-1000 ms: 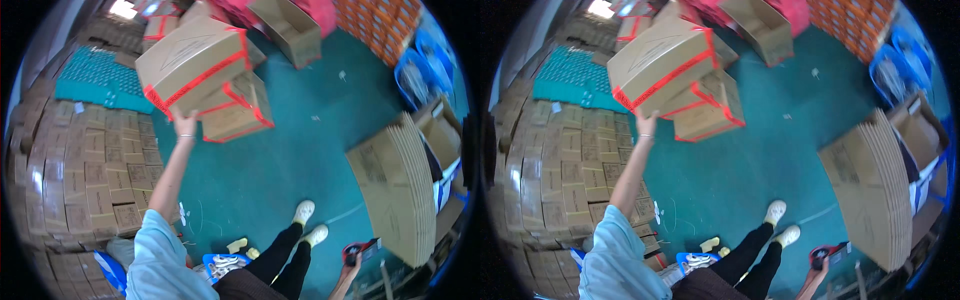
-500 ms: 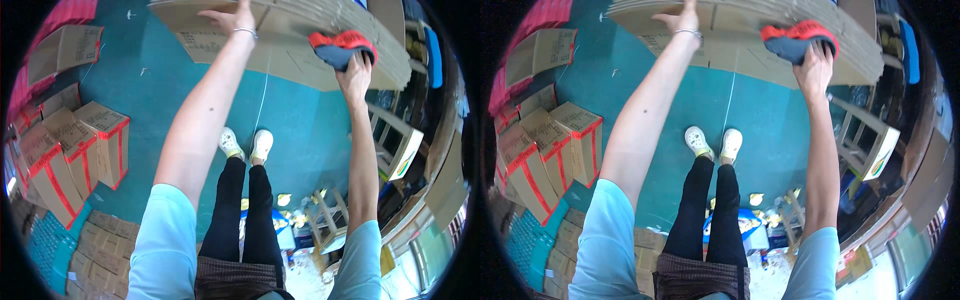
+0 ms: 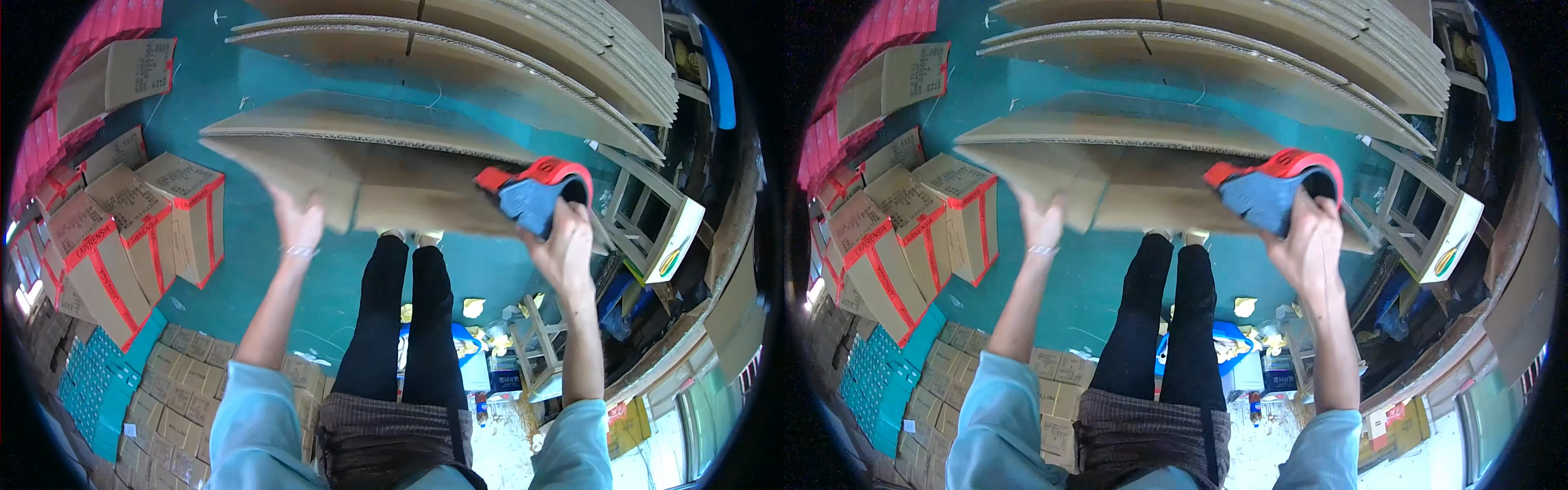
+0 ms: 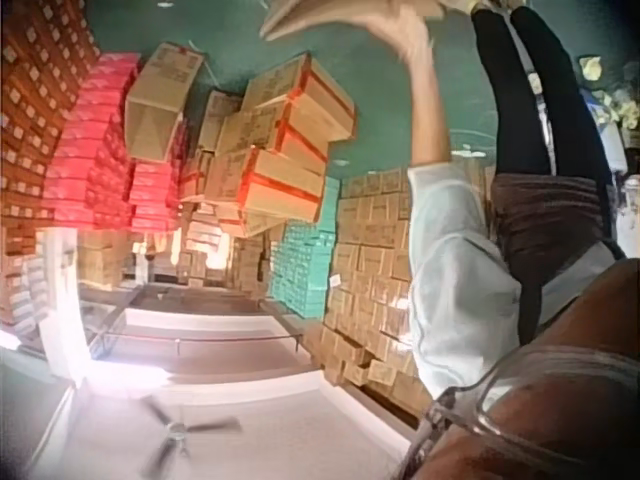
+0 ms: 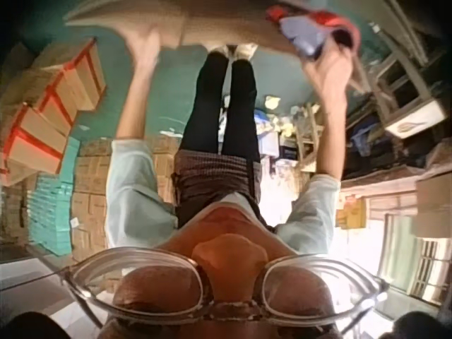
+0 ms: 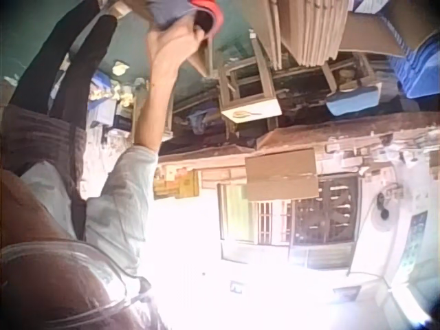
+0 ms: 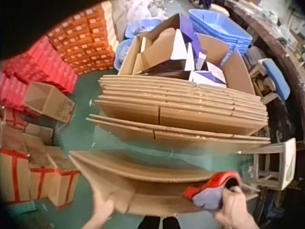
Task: Taping multiple cardboard boxes using a handheld tape dispenser.
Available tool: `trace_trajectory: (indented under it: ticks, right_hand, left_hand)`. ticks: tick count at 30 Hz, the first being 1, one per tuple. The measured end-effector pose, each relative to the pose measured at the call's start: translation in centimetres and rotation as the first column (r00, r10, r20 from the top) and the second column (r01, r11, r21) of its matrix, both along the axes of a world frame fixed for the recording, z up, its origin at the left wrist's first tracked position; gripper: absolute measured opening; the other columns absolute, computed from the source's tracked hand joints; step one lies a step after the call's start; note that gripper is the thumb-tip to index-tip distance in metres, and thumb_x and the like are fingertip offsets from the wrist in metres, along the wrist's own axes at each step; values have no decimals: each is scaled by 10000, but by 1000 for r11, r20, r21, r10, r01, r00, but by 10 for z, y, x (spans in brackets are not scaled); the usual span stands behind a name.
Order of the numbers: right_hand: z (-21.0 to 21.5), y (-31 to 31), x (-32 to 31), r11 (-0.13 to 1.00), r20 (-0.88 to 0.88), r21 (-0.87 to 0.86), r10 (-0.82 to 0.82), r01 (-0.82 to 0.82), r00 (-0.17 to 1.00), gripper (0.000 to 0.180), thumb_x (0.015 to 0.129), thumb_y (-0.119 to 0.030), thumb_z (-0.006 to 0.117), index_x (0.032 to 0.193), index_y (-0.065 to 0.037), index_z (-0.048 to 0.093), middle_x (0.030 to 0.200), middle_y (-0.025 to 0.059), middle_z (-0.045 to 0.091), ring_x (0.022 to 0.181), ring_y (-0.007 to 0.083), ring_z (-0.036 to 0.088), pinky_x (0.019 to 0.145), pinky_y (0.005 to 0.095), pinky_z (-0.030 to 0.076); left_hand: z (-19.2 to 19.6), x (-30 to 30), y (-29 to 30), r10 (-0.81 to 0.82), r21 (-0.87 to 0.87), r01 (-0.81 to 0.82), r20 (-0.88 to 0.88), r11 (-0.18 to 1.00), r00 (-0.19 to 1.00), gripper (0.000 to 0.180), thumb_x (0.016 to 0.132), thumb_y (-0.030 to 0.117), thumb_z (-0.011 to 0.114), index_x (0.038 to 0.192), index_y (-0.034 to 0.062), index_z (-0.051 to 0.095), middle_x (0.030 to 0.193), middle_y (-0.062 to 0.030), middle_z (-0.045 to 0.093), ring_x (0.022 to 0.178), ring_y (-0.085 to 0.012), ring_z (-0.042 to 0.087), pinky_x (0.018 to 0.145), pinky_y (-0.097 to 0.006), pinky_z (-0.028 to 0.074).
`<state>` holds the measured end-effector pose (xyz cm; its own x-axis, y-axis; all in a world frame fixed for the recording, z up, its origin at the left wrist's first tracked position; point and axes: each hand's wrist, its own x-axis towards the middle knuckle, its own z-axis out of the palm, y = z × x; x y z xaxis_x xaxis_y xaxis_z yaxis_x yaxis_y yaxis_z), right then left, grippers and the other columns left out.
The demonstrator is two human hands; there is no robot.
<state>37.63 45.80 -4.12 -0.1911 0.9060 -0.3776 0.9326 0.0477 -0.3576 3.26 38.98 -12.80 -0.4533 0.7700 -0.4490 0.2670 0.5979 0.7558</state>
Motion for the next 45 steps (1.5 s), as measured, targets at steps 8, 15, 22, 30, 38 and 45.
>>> trace_trajectory:
  ticks: [8, 15, 22, 30, 38, 45]
  right_hand:
    - [-30, -84, 48, 726, -234, -316, -683, 610, 692, 370, 771, -199, 748, 1048, 18, 633, 1002, 97, 671, 889, 175, 618, 835, 332, 475]
    - [-143, -91, -115, 984, 121, -141, 128, -111, 984, 581, 682, -248, 756, 1147, 36, 554, 1194, 217, 566, 1207, 324, 476, 1073, 419, 312]
    - [-97, -86, -68, 876, -149, -481, -119, 34, 982, 572, 682, -190, 762, 1166, 25, 545, 1170, 218, 597, 1135, 347, 552, 1002, 373, 408]
    - [-27, 16, -59, 991, -262, 43, 132, -125, 956, 442, 650, -139, 749, 1040, 8, 601, 1016, 168, 649, 975, 328, 616, 988, 422, 399]
    - [-48, -46, -94, 837, 39, 207, 510, -506, 859, 429, 468, -72, 621, 892, -5, 614, 849, 175, 607, 884, 360, 584, 945, 444, 399]
    - [-84, -114, -100, 893, -7, 173, 423, -415, 906, 417, 420, -78, 631, 827, 6, 600, 793, 176, 582, 806, 327, 569, 893, 430, 391]
  left_hand:
    - [-27, -71, -93, -595, -428, 442, -351, 788, 723, 1073, 647, -178, 476, 1491, 157, -96, 1543, -208, -67, 1328, -390, 346, 808, -405, 542]
    - [-79, -28, -64, -803, -839, 221, -349, 498, 484, 1037, 747, 403, 697, 1502, 152, 33, 1533, -236, 10, 1313, -615, 76, 1064, -595, 264]
    - [27, -47, -146, -851, -323, 793, -88, 516, 518, 1086, 610, 491, 796, 1484, 208, 217, 1525, -132, 227, 1417, -360, 152, 1102, -591, 191]
    - [-68, -33, -64, -527, -132, 575, -599, 807, 603, 1232, 478, 594, 794, 1486, 205, 201, 1539, -176, 123, 1416, -412, 65, 1041, -710, 67]
    - [-118, 1, -126, -21, -217, -124, -566, 968, 824, 1486, 480, 728, 747, 1449, -55, -63, 1503, -312, -77, 1399, -450, -102, 1100, -594, -25]
    - [-100, -12, -127, 16, -107, -95, -572, 990, 820, 1157, 737, 612, 651, 1449, -73, 49, 1516, -271, 88, 1399, -441, 70, 1118, -566, 40]
